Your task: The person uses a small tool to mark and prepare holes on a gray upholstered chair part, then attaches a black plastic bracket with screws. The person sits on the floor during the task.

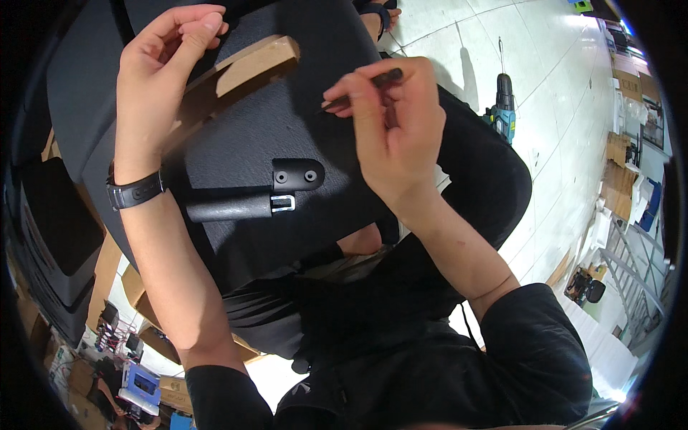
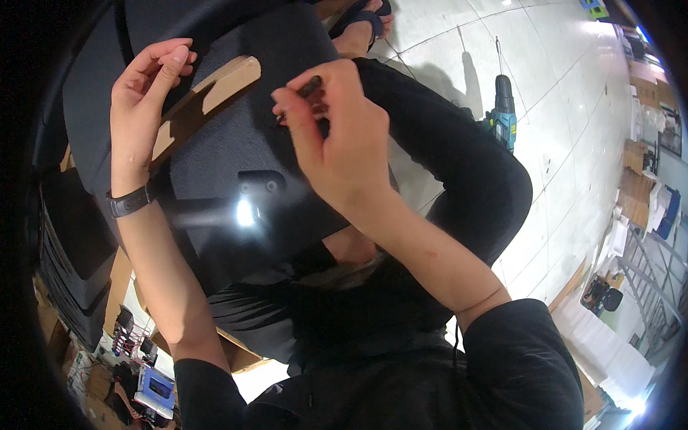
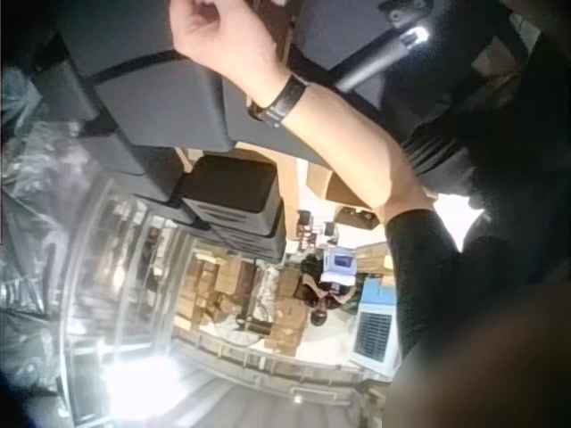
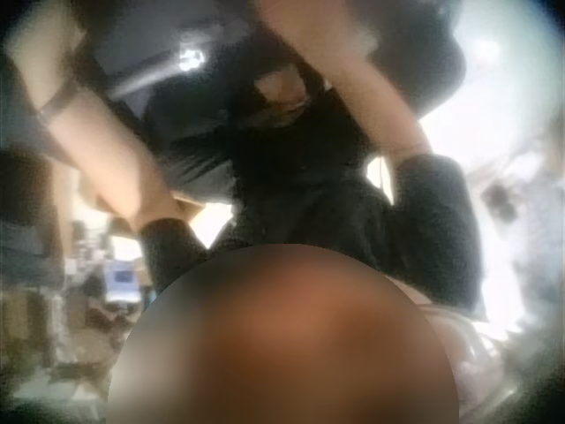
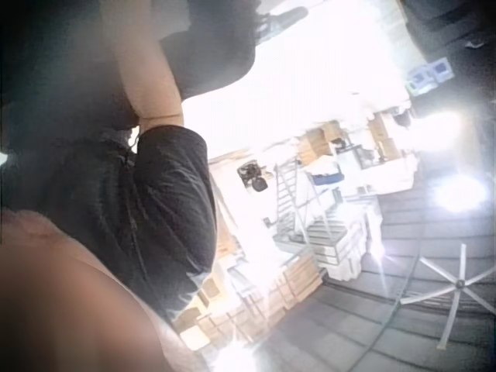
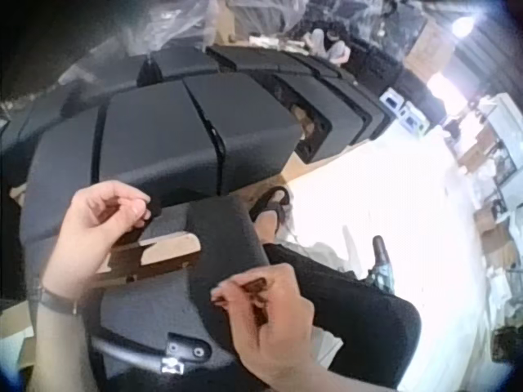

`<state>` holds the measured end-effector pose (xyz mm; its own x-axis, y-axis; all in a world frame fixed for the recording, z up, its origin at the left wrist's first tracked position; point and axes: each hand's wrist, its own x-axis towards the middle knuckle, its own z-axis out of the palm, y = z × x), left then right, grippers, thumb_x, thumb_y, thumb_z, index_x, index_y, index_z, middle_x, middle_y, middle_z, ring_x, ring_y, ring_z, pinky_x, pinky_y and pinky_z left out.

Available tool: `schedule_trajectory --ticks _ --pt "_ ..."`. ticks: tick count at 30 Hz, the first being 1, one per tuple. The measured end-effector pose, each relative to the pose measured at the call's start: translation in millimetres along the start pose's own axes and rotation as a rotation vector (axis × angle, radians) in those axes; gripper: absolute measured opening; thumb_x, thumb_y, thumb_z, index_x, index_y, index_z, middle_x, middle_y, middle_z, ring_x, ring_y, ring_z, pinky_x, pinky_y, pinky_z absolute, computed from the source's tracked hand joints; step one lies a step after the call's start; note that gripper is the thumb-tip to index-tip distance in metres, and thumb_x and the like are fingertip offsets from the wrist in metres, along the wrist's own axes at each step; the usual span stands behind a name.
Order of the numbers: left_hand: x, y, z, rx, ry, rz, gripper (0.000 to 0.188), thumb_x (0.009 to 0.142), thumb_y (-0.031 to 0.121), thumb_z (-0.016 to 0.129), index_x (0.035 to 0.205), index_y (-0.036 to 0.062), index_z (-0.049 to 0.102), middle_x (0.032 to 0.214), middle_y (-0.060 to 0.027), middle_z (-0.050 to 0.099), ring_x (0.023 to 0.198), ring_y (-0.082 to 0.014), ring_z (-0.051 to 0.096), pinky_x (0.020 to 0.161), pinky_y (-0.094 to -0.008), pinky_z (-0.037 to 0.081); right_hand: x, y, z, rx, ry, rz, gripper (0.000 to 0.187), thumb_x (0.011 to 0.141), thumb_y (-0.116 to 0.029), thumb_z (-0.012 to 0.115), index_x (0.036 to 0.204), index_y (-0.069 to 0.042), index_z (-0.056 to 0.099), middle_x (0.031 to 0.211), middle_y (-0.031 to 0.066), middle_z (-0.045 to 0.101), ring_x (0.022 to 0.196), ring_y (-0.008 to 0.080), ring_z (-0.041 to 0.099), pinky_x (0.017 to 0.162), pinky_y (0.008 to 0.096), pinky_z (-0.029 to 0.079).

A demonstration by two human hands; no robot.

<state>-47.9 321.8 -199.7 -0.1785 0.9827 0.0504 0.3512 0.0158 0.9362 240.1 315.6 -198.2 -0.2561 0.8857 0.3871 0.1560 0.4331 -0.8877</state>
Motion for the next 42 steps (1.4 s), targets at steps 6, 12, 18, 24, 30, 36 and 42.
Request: schedule_trajectory --ticks 6,12,18,24,30,36,42 --pt "-2 -3 -1 0.012 0.008 0.000 0.031 0.107 0.029 0.075 0.129 0.0067 0.079 0.115 -0.0034 0.079 0.107 -0.0108 0.070 0.104 -0.0270 0.052 3 -10 -4 -0.169 -0.177 -0.131 0.021 0.100 0.000 0.078 0.116 -0.001 0.064 0.098 0.0099 0.075 0.089 0.0172 0.079 0.079 0.0276 0.062" --pt "-2 -5 -3 -0.008 -0.020 0.011 0.033 0.107 0.030 0.075 0.130 0.0069 0.079 0.116 -0.0031 0.079 0.107 -0.0104 0.070 0.104 -0.0268 0.052 3 -9 -2 -0.244 -0.195 -0.262 0.018 0.094 0.000 0.083 0.107 -0.003 0.071 0.095 0.0075 0.075 0.079 0.0196 0.075 0.073 0.0288 0.059" --pt "-5 -5 -4 0.038 -0.005 0.014 0.032 0.108 0.029 0.075 0.131 0.0085 0.079 0.117 -0.0034 0.080 0.108 -0.0108 0.070 0.104 -0.0273 0.052 -2 -8 1 -0.131 -0.146 -0.220 0.013 0.095 -0.004 0.076 0.105 -0.008 0.070 0.093 0.0087 0.072 0.083 0.0279 0.072 0.073 0.0374 0.057" --pt "-4 -2 -2 0.041 -0.020 0.050 0.031 0.108 0.029 0.075 0.132 0.0094 0.079 0.118 -0.0042 0.080 0.111 -0.0114 0.071 0.104 -0.0275 0.053 4 1 -1 -0.105 -0.156 -0.468 0.022 0.088 0.001 0.080 0.107 -0.009 0.072 0.092 0.0065 0.072 0.079 0.0234 0.070 0.069 0.0325 0.056" --pt "-10 6 -1 0.101 -0.109 0.015 0.028 0.107 0.027 0.075 0.129 0.0108 0.080 0.116 -0.0021 0.080 0.110 -0.0110 0.071 0.101 -0.0271 0.053 3 12 -11 0.029 -0.047 -0.256 0.026 0.104 -0.004 0.072 0.125 -0.003 0.057 0.097 0.0118 0.073 0.084 0.0204 0.078 0.073 0.0277 0.063" --pt "-26 39 25 0.165 -0.333 0.197 0.016 0.096 0.009 0.085 0.112 0.0062 0.081 0.098 0.0013 0.069 0.093 -0.0101 0.063 0.089 -0.0279 0.051 5 9 -13 0.130 -0.097 -0.077 0.028 0.111 -0.006 0.065 0.128 -0.001 0.043 0.098 0.0167 0.072 0.089 0.0276 0.082 0.076 0.0315 0.070" --pt "-27 47 38 0.309 -0.379 0.358 0.026 0.086 -0.002 0.086 0.110 0.0039 0.077 0.097 -0.0039 0.066 0.093 -0.0147 0.064 0.090 -0.0305 0.051 3 5 -9 0.184 -0.069 0.031 0.030 0.108 -0.004 0.068 0.126 0.000 0.044 0.099 0.0167 0.072 0.090 0.0266 0.082 0.075 0.0309 0.070"
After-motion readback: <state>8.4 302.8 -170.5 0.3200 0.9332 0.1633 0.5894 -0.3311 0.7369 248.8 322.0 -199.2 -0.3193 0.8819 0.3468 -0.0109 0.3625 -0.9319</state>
